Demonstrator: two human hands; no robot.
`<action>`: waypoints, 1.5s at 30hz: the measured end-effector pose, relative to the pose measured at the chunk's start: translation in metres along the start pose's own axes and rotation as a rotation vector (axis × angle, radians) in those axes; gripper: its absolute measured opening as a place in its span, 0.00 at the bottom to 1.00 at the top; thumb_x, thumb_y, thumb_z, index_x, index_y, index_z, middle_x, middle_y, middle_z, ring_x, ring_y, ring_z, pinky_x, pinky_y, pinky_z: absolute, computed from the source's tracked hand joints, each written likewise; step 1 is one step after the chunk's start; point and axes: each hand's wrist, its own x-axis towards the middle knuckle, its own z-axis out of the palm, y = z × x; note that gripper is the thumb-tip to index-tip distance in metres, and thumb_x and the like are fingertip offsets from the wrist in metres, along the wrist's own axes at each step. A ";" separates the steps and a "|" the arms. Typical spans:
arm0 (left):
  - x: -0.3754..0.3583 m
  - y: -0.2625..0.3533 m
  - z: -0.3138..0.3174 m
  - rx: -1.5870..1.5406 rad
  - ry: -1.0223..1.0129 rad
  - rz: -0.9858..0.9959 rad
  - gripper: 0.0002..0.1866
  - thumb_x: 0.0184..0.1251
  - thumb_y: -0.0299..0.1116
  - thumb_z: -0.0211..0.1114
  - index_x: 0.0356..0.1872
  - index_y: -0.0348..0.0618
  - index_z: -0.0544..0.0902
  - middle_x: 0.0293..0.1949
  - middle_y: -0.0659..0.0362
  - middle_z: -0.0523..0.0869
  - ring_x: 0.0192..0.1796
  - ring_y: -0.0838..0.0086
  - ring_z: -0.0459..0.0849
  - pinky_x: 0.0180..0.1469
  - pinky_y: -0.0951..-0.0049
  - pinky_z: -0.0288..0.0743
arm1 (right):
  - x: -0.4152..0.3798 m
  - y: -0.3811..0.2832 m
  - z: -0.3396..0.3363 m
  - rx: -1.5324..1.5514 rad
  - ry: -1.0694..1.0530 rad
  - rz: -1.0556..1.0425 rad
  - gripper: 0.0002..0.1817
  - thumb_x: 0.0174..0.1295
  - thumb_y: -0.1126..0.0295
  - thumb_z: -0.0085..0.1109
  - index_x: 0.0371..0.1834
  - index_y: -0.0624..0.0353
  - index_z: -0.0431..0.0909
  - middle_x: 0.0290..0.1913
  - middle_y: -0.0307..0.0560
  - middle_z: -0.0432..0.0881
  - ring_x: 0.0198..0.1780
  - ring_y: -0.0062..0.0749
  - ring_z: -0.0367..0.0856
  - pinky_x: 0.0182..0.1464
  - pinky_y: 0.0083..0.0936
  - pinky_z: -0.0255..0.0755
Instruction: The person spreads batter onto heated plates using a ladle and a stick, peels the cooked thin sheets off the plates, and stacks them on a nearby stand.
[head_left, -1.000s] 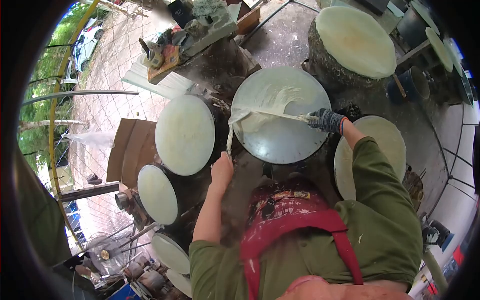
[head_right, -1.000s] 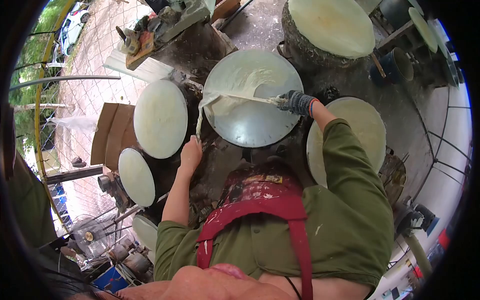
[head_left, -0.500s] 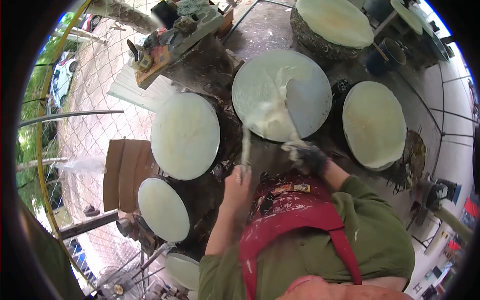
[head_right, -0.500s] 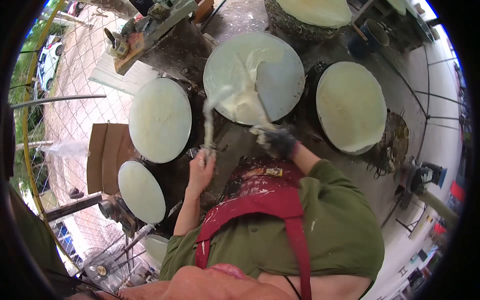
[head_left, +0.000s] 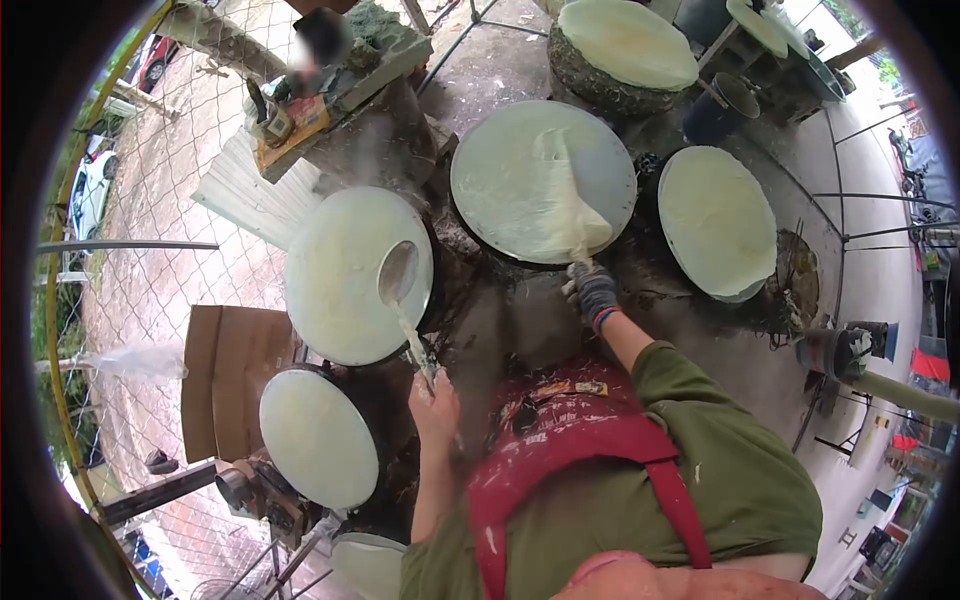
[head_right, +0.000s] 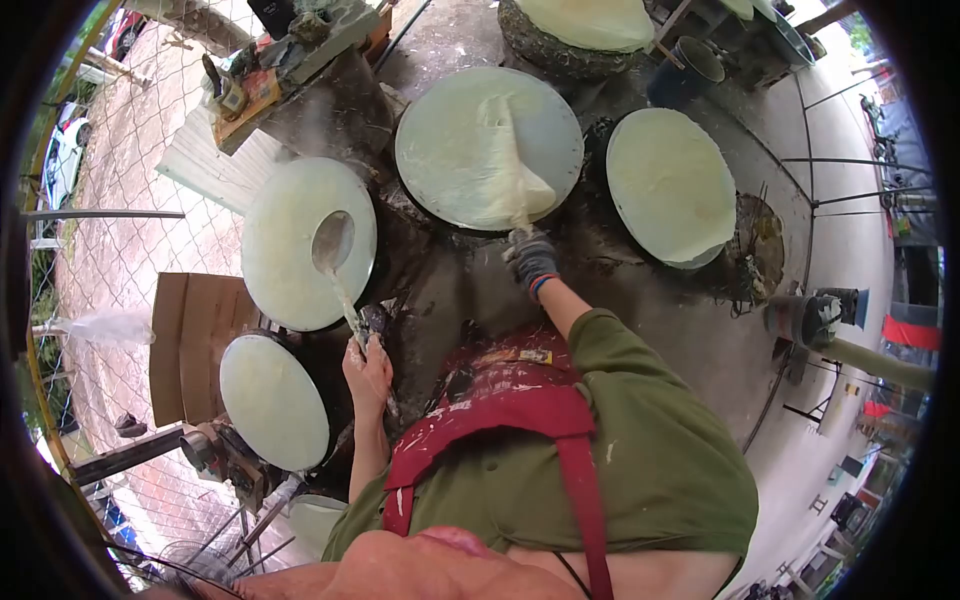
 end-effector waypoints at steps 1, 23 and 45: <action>-0.003 -0.001 0.004 -0.006 0.013 -0.003 0.02 0.68 0.29 0.54 0.35 0.43 0.72 0.20 0.70 0.69 0.18 0.89 0.65 0.17 0.87 0.56 | 0.013 0.022 -0.001 -0.363 0.129 -0.332 0.21 0.59 0.49 0.52 0.39 0.57 0.76 0.28 0.52 0.81 0.28 0.51 0.79 0.32 0.42 0.73; -0.046 -0.003 0.164 0.076 0.148 -0.065 0.03 0.67 0.28 0.54 0.33 0.43 0.71 0.17 0.69 0.67 0.15 0.88 0.64 0.14 0.86 0.55 | 0.134 -0.064 -0.154 -0.968 0.232 -0.941 0.14 0.59 0.59 0.51 0.38 0.57 0.74 0.32 0.63 0.79 0.37 0.57 0.78 0.38 0.45 0.71; -0.036 0.019 0.203 0.275 0.134 -0.136 0.08 0.68 0.31 0.52 0.33 0.35 0.70 0.15 0.64 0.65 0.11 0.82 0.61 0.11 0.80 0.57 | 0.058 -0.125 -0.136 -0.453 0.063 -1.175 0.21 0.61 0.58 0.52 0.53 0.58 0.72 0.47 0.54 0.79 0.48 0.44 0.78 0.51 0.34 0.71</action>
